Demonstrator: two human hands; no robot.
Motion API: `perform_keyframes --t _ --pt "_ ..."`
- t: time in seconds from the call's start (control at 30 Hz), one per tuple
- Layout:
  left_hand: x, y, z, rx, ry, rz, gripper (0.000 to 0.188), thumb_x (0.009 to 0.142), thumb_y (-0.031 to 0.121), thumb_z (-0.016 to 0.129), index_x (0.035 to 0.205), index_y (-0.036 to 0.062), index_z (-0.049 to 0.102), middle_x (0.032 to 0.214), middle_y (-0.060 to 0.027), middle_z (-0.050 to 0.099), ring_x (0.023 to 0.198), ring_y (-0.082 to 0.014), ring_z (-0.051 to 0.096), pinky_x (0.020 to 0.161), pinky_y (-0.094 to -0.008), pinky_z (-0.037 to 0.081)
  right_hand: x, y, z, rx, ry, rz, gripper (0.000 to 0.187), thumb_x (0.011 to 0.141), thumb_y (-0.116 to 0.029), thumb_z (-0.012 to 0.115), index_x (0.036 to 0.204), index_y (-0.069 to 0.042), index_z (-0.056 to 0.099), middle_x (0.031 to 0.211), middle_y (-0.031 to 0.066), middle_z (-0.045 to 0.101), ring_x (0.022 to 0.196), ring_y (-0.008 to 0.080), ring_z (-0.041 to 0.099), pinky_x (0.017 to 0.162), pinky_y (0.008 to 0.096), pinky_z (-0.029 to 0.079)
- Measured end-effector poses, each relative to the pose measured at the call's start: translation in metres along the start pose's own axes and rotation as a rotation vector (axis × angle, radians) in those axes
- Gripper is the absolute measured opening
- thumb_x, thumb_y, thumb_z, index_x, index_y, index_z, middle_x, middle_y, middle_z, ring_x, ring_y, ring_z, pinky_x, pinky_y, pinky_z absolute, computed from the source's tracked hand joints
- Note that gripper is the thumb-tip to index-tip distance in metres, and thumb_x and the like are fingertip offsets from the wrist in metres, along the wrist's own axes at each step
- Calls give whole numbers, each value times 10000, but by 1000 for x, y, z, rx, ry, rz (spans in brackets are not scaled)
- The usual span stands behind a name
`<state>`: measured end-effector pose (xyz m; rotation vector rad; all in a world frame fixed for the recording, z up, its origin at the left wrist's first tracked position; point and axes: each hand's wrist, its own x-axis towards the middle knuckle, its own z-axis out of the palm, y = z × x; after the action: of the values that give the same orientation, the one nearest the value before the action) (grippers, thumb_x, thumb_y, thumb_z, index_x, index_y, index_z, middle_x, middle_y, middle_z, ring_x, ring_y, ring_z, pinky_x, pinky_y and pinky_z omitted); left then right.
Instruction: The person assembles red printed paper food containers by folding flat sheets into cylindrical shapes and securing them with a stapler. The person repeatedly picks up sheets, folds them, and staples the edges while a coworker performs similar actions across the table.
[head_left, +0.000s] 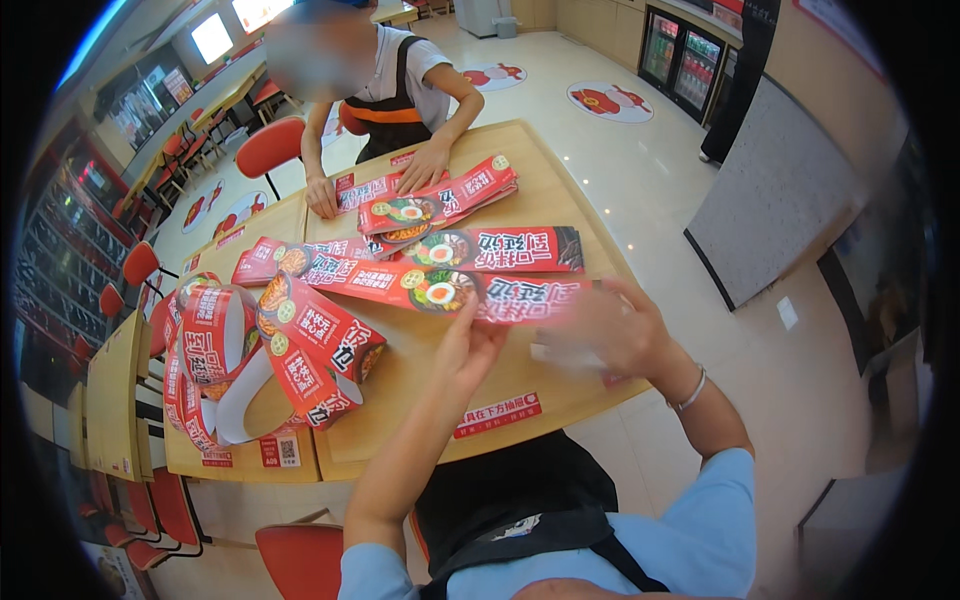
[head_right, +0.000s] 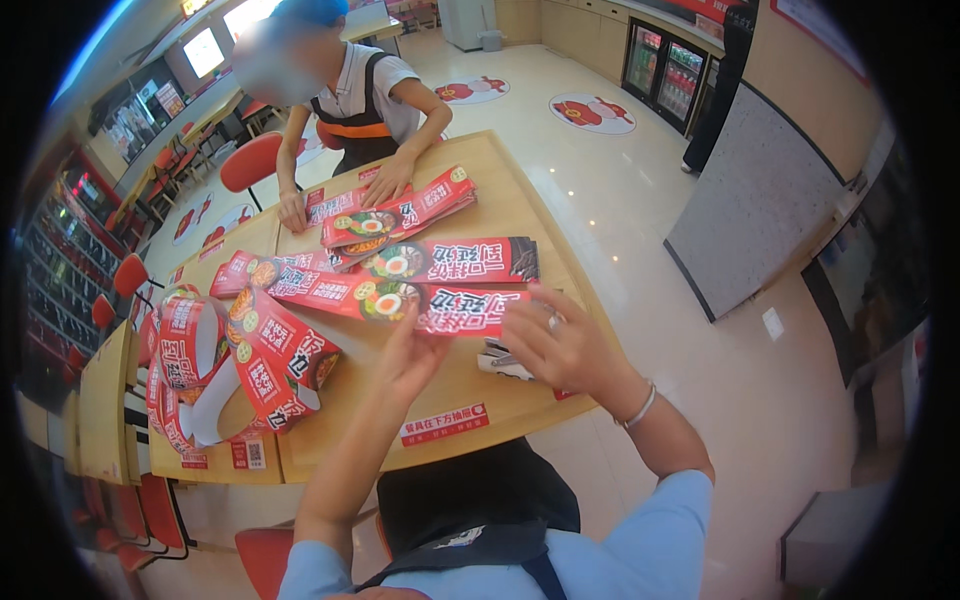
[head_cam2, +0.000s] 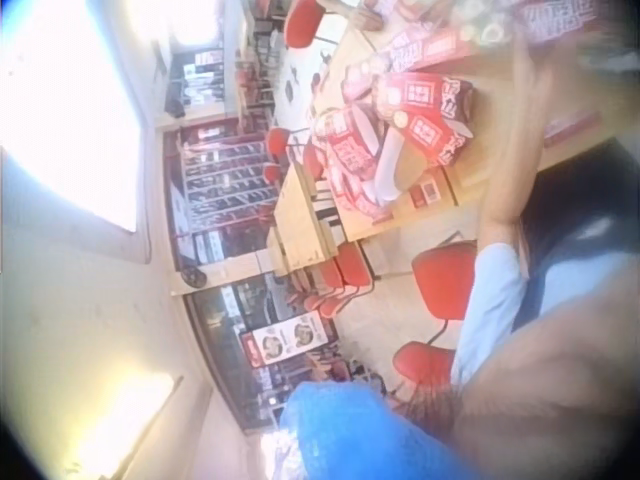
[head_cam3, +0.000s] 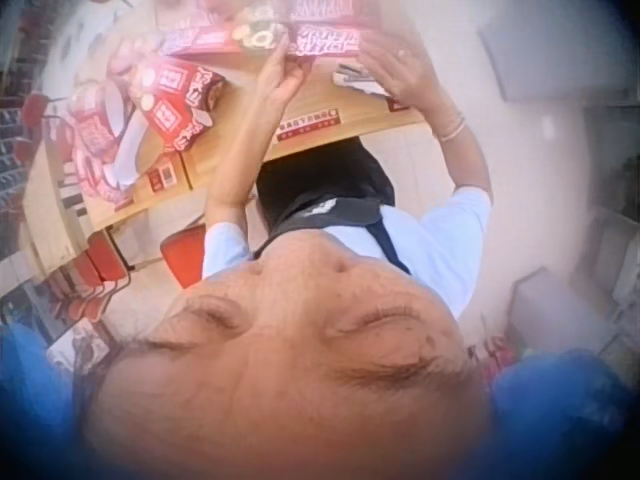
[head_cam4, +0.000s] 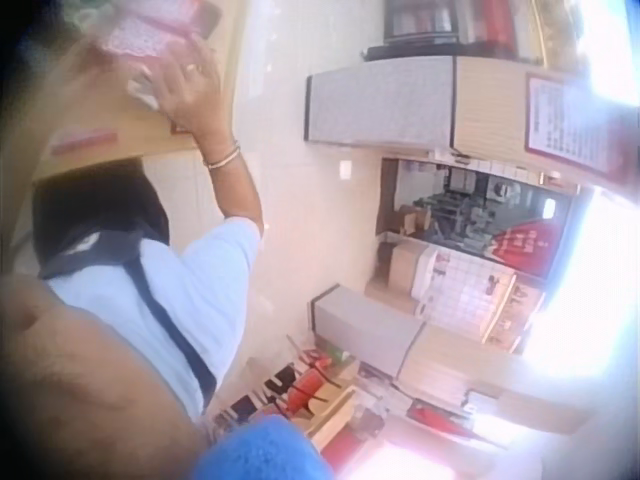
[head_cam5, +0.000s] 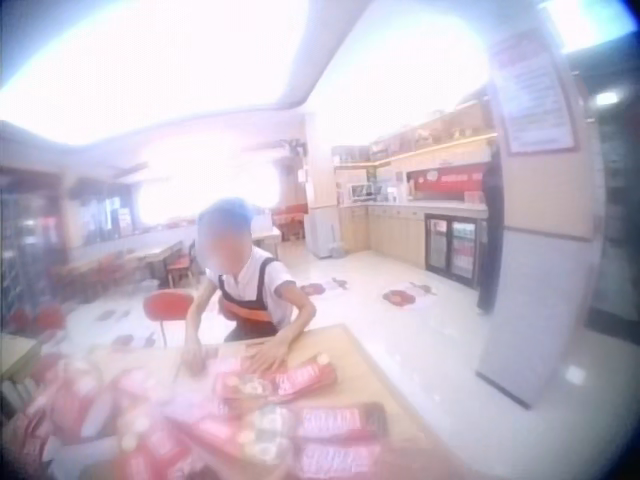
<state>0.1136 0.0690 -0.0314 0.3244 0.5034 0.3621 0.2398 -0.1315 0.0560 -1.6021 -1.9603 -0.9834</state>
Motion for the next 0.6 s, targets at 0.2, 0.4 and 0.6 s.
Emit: perform_keyframes --t 0.2,0.4,0.6 --pt "-22 -12 27 -296 -252 36 312 973 82 504 1284 61 482 1242 -81 586 1141 -205 570 974 -369 492 -84 -70 -1 570 275 621 198 883 -60 608 1080 -34 600 1071 115 637 1027 233 622 920 396 471" --pt "-55 -54 4 -119 -296 6 362 944 173 577 1292 115 495 1253 -38 590 1155 -190 555 994 -387 467 -47 -103 49 1606 731 1332 333 956 -49 521 1283 -13 475 1289 93 519 1192 214 510 1007 394 432" --pt "-73 73 -31 -178 -210 383 291 900 210 638 1163 93 599 1133 -56 646 1045 -201 589 901 -339 484 -116 -53 0 1979 1099 953 168 976 -97 505 1138 -58 526 880 24 576 733 122 570 667 283 495"
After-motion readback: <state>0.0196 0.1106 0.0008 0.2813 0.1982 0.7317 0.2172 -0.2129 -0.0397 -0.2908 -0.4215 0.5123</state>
